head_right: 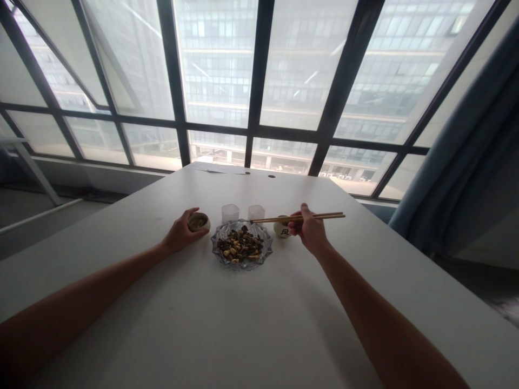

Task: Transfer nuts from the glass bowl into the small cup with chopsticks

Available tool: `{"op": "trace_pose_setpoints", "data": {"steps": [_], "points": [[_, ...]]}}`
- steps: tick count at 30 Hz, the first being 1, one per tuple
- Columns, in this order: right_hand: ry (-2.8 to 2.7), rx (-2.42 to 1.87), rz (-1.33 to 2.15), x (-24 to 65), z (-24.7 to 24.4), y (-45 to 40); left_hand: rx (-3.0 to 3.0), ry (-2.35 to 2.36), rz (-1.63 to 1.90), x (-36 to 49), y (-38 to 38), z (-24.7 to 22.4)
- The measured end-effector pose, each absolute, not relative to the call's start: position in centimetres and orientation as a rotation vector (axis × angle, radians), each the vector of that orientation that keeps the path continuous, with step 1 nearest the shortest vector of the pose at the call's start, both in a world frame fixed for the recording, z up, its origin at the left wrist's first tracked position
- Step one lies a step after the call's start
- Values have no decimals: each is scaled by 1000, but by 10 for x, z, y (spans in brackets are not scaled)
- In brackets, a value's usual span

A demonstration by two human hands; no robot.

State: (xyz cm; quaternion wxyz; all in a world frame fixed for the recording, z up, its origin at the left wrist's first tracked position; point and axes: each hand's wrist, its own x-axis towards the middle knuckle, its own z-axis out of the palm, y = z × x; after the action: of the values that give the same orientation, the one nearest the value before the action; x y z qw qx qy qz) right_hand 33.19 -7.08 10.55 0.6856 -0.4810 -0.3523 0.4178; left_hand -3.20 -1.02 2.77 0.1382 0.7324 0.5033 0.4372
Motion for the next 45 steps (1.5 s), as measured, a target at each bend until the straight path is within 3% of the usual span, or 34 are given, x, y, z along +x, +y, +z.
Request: {"op": "trace_pose_setpoints", "data": {"steps": [5,9,14,21,32,40,45], "points": [[-755,-1039,784,365,128,-71,2088,1480,1122,-43,0,29],[-842,-1109,642,404,135,-73,2317,1497,1082,-30,7,62],[-922,-1215,540,426,125,-73,2644,1212,795,70,2,108],[-1023,-1166,512,431,111,-70,2778,1141,166,207,6,106],[-1265,-1136,391,418,110,-78,2871,952,372,216,26,85],[-1232,-1101,275,398,124,-82,2715,1012,315,214,39,84],[-1354,-1080,396,375,137,-94,2789,995,255,180,38,102]]}}
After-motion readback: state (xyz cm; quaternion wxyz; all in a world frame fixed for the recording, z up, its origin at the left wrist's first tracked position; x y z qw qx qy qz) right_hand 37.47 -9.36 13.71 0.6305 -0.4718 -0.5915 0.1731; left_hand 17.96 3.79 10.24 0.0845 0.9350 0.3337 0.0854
